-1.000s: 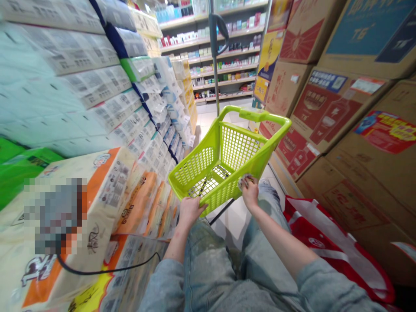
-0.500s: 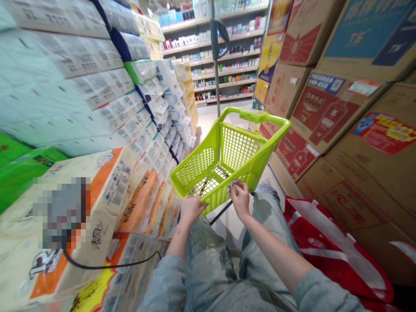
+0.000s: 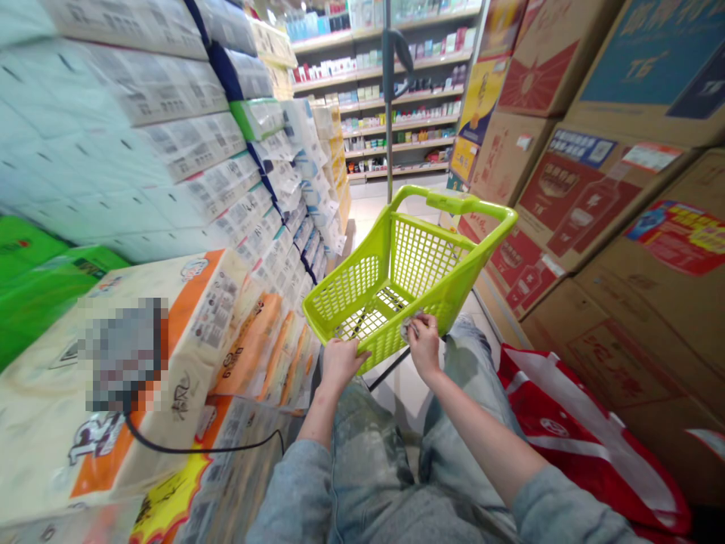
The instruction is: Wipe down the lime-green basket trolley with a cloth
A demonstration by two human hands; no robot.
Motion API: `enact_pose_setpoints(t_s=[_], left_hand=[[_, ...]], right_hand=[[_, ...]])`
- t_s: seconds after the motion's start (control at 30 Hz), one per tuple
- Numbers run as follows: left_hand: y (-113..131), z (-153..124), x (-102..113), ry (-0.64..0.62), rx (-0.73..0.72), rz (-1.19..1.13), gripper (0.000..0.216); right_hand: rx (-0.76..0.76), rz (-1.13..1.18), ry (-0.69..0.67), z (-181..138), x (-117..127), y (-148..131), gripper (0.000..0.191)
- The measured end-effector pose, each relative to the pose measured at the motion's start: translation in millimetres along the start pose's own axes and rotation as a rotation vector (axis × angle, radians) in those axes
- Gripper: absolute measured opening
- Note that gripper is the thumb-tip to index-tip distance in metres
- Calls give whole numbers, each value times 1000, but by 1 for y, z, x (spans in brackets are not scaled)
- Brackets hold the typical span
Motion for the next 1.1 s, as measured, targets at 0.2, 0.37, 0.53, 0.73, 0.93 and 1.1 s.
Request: enact_pose_setpoints(t_s=[0.2, 0.37, 0.53, 0.73, 0.93, 1.1], left_hand=[[2, -1, 1, 6, -16, -20, 38], [2, -2, 2, 2, 1, -26, 37], [2, -3, 1, -6, 10, -42, 36], [2, -4, 3, 4, 27, -65, 37], [2, -5, 3, -2, 18, -88, 36], [4, -7, 0, 16, 11, -81, 42]], right_hand=[[-1, 79, -139, -6, 6, -7, 17], [-90, 93, -22, -9, 13, -9, 12], [24, 87, 7, -21, 5, -27, 8], [54, 38, 4, -27, -1, -36, 13], [33, 60, -73, -18, 1, -31, 15], [-125, 120, -10, -25, 0, -12, 21]])
Point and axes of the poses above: each hand's wrist, its own z-axis towards the middle knuckle, its own x-axis out of the back of the hand, y = z × x, the point moved 8 cm from there along z, towards the middle knuckle, and after that the axes turned 2 degrees about x, right-handed, at the moved point
